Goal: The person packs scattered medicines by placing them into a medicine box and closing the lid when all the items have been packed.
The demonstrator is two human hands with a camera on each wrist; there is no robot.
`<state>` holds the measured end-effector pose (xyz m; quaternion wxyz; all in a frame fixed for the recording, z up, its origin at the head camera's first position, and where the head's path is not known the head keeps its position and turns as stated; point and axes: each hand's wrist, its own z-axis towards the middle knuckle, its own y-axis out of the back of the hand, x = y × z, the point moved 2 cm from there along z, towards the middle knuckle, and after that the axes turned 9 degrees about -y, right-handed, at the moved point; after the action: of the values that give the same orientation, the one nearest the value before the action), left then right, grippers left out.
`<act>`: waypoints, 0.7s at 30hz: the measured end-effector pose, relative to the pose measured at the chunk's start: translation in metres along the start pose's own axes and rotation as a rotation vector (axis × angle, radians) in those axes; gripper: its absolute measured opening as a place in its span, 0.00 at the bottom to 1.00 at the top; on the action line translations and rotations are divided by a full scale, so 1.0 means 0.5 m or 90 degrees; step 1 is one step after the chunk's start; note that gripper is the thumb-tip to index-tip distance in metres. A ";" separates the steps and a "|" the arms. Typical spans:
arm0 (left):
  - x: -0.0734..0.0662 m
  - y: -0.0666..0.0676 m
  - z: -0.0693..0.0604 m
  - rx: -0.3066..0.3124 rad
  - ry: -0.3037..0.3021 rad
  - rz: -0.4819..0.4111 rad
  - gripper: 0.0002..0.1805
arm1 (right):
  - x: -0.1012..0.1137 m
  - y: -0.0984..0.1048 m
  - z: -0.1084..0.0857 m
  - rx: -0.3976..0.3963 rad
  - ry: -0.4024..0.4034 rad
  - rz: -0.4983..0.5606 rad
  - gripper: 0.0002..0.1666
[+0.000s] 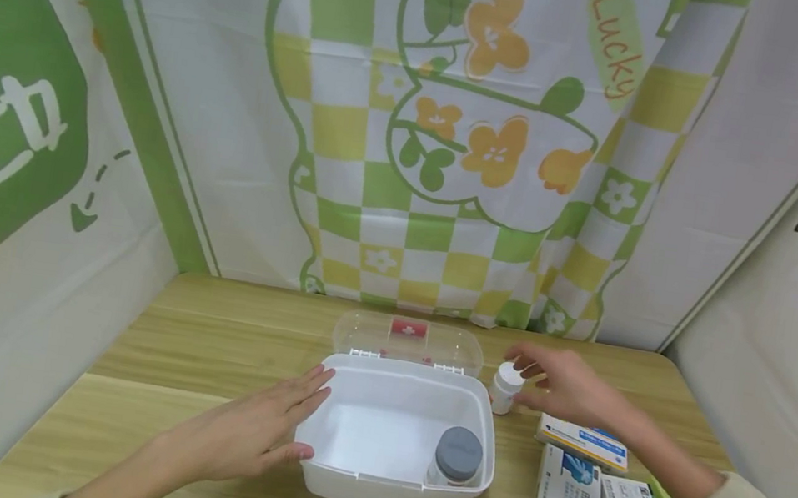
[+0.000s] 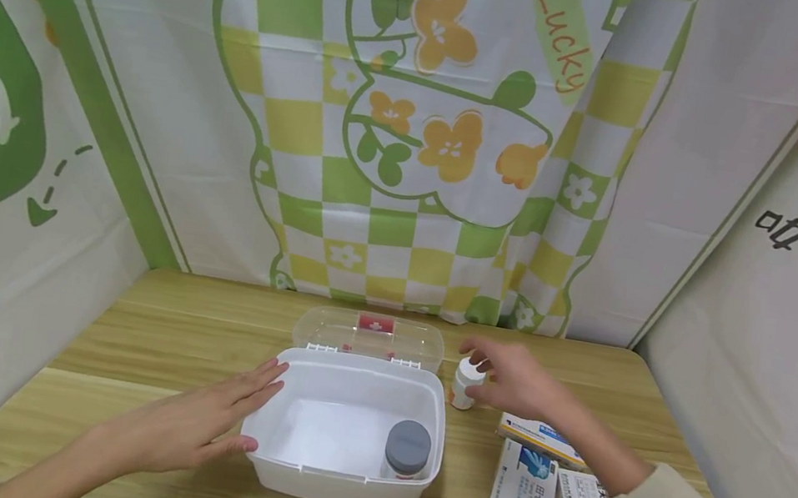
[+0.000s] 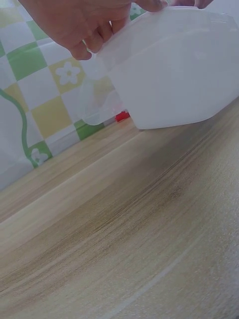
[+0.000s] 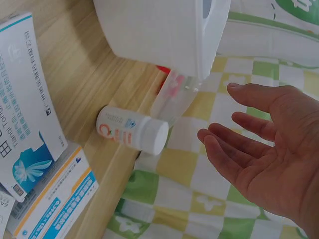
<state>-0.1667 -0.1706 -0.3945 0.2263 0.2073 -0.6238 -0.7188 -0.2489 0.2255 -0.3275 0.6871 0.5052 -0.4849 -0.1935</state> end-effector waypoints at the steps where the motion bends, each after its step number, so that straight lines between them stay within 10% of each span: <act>1: 0.000 0.000 0.000 0.000 0.001 -0.002 0.41 | -0.006 0.000 0.001 -0.003 -0.006 0.001 0.24; 21: 0.002 -0.003 0.003 0.004 0.002 -0.007 0.40 | -0.125 -0.068 0.044 -0.018 -0.091 0.058 0.37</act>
<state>-0.1684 -0.1697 -0.3958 0.2228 0.2123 -0.6246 -0.7178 -0.2886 0.2477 -0.3863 0.6659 0.4581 -0.5523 -0.2042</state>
